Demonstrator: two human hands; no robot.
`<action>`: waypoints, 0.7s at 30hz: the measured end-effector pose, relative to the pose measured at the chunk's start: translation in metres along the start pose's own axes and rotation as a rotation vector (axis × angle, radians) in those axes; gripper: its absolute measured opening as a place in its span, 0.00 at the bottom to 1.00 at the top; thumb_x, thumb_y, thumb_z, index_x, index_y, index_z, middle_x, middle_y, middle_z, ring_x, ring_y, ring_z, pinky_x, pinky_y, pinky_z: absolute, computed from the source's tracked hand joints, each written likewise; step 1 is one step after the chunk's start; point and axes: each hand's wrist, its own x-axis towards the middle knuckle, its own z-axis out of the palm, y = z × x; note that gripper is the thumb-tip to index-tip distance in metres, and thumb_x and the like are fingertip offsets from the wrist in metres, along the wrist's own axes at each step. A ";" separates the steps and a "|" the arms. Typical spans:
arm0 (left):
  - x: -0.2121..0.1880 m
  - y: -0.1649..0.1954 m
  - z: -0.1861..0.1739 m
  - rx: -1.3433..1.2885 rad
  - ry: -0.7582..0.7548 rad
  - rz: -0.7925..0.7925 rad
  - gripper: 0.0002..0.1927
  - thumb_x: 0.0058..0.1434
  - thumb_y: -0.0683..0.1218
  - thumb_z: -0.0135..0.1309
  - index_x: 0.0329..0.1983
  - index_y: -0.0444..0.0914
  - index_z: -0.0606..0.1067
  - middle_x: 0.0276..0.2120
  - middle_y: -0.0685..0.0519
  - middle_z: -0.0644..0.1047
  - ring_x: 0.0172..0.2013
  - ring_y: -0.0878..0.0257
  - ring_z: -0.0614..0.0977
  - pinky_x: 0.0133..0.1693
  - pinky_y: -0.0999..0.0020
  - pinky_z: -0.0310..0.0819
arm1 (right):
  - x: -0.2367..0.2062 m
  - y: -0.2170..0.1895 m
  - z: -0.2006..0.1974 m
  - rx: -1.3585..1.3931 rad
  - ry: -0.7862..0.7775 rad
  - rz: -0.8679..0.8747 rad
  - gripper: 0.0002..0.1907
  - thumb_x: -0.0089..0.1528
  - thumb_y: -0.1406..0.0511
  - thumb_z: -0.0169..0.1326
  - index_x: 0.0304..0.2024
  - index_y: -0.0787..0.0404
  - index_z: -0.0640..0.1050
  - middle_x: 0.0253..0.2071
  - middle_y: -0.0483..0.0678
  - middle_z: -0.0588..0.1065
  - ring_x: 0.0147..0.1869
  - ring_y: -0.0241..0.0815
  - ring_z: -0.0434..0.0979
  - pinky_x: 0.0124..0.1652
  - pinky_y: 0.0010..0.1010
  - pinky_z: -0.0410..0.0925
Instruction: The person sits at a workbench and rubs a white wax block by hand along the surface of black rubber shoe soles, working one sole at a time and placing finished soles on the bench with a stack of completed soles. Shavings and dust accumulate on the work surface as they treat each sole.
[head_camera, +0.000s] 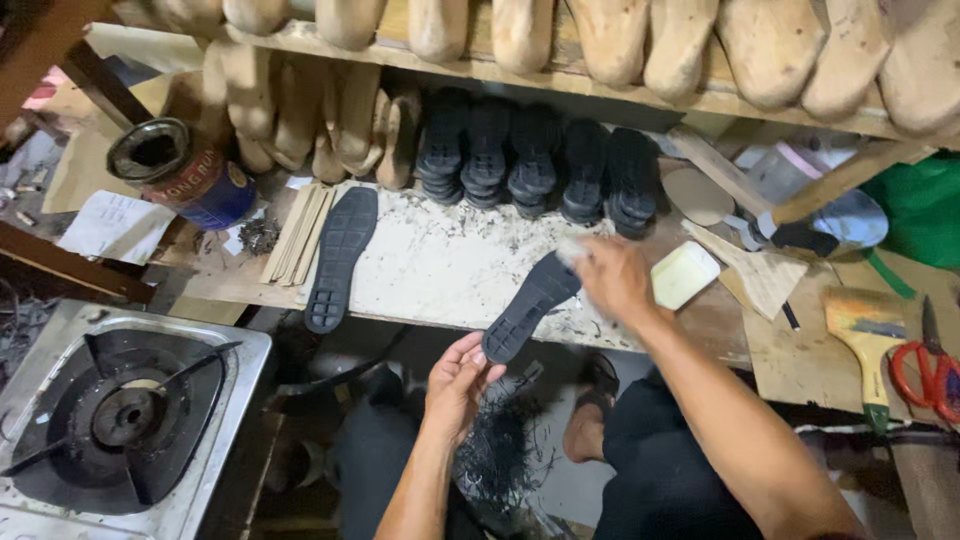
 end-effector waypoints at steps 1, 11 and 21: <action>0.002 0.001 0.001 0.004 0.017 -0.004 0.20 0.66 0.39 0.49 0.61 0.30 0.69 0.52 0.46 0.80 0.47 0.63 0.84 0.47 0.66 0.82 | -0.008 -0.005 0.007 0.024 0.075 -0.208 0.16 0.60 0.63 0.58 0.51 0.57 0.82 0.38 0.56 0.80 0.40 0.56 0.79 0.43 0.44 0.72; 0.005 0.002 0.003 -0.043 -0.010 0.000 0.20 0.68 0.39 0.50 0.63 0.30 0.70 0.51 0.46 0.80 0.44 0.62 0.83 0.47 0.68 0.83 | -0.002 -0.028 0.015 -0.080 0.101 -0.303 0.15 0.60 0.66 0.56 0.49 0.60 0.82 0.38 0.56 0.79 0.41 0.53 0.77 0.41 0.43 0.70; 0.012 -0.007 -0.005 -0.070 0.004 0.003 0.21 0.68 0.37 0.49 0.64 0.31 0.69 0.53 0.44 0.79 0.49 0.60 0.82 0.50 0.66 0.82 | -0.017 -0.056 0.005 0.093 0.025 -0.374 0.12 0.60 0.70 0.56 0.46 0.64 0.82 0.41 0.54 0.81 0.42 0.54 0.78 0.44 0.42 0.71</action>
